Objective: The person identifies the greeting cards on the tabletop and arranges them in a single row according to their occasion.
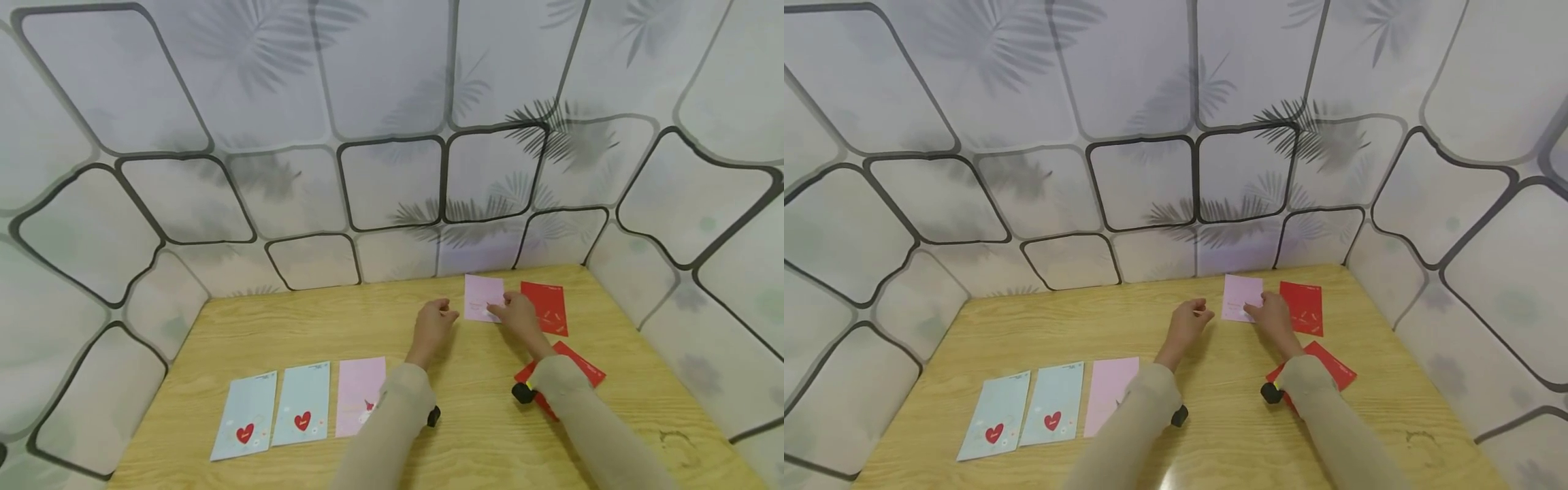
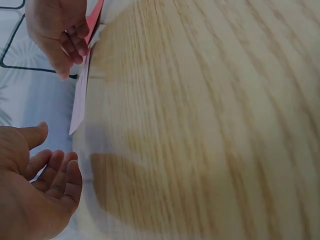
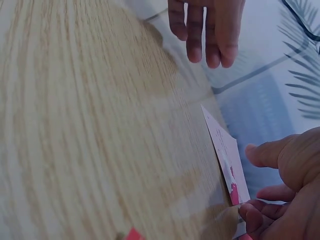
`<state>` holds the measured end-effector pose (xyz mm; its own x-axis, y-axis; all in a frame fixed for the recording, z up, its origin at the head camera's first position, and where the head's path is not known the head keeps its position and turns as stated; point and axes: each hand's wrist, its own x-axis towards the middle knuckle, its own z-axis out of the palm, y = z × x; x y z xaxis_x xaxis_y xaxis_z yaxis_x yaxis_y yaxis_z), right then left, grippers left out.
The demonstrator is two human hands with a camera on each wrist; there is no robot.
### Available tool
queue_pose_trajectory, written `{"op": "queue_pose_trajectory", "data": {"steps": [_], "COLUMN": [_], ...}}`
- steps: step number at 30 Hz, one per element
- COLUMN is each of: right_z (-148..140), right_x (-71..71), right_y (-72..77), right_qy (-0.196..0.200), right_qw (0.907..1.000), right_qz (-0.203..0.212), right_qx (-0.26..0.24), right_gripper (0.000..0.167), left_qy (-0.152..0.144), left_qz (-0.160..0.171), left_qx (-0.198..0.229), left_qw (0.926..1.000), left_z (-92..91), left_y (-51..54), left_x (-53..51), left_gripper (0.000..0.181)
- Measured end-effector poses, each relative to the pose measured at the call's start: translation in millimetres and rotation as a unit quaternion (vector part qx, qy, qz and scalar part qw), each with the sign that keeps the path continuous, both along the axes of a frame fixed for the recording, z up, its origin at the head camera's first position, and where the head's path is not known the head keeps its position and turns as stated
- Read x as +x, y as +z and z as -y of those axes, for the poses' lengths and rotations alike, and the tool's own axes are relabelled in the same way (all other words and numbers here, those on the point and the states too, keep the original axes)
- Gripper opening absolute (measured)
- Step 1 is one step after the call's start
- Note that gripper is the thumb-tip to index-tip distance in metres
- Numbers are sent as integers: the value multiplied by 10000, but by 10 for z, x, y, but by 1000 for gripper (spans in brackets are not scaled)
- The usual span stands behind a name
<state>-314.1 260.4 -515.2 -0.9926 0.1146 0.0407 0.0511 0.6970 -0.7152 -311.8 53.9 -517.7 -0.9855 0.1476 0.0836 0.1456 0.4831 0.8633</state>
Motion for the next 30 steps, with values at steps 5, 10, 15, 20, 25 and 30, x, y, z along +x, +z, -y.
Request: {"op": "queue_pose_trajectory", "data": {"steps": [5,10,15,20,25,30], "right_z": [-4,16,90,137,166,202], "right_x": [19,37,31,34,38,42], "right_y": [-26,-115,-121,-100,-95,-93], "right_qy": [-70,25,126,204,253,204], "right_qw": [10000,9996,9981,9990,9983,9982], "right_qz": [2,-186,-322,-101,-188,-272], "right_qx": [-10,217,502,376,494,485], "right_gripper": [28,38,54,61,61,63], "left_qy": [61,128,122,211,389,444], "left_qz": [-25,-38,-172,-354,-415,-563], "left_qx": [-703,-1001,-1111,-1532,-1747,-1768], "left_qw": [9975,9949,9936,9873,9830,9816], "left_z": [-76,-86,-80,-111,-164,-200], "left_y": [-1,-51,-57,-80,-154,-164], "left_x": [16,6,13,24,12,14], "left_gripper": [40,40,38,39,42,42]}}
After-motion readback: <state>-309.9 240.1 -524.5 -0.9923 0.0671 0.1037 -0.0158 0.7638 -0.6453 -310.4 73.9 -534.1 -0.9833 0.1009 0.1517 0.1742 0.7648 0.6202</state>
